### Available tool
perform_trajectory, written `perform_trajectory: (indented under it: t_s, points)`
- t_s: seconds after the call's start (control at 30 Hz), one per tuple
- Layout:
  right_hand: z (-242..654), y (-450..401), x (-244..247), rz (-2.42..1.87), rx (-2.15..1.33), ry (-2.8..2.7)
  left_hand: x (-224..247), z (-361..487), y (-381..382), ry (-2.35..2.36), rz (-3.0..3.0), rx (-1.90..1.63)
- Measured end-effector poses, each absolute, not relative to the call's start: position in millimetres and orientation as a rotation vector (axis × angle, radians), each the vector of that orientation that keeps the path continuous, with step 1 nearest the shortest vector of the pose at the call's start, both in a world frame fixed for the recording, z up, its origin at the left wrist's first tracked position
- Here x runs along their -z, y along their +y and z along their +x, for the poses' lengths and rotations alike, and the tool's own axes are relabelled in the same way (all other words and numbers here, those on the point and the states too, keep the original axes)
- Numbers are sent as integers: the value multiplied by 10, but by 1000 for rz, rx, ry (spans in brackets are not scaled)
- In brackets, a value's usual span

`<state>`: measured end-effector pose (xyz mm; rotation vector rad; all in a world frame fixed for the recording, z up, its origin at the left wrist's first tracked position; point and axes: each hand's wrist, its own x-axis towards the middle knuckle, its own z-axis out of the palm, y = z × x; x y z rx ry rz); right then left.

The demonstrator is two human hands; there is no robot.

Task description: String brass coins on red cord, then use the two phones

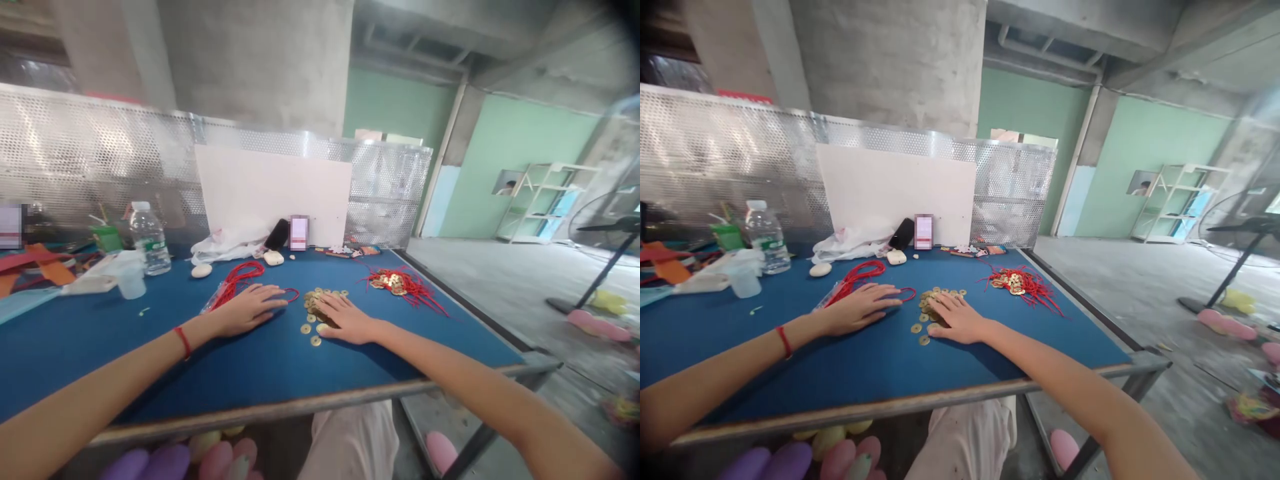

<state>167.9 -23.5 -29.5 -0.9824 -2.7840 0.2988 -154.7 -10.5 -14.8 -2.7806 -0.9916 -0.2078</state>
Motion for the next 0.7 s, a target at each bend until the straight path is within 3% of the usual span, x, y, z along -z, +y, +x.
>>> perform_trajectory:
  t_s: [0.23, 0.4, 0.57, 0.7]
  points:
    - [1358, 228, 326, -994, -297, -2782, 320, -1586, 178, -1414, -2512, 281]
    - [1364, 244, 347, -956, -321, -2754, 174, -2041, 332, -1722, -2228, 401]
    - [1389, 218, 346, -952, -340, -2700, 73, -2572, 410, -2313, -2090, 129]
    - [1376, 209, 356, -945, -292, -2642, 44, -2952, 479, -2277, -2014, 208]
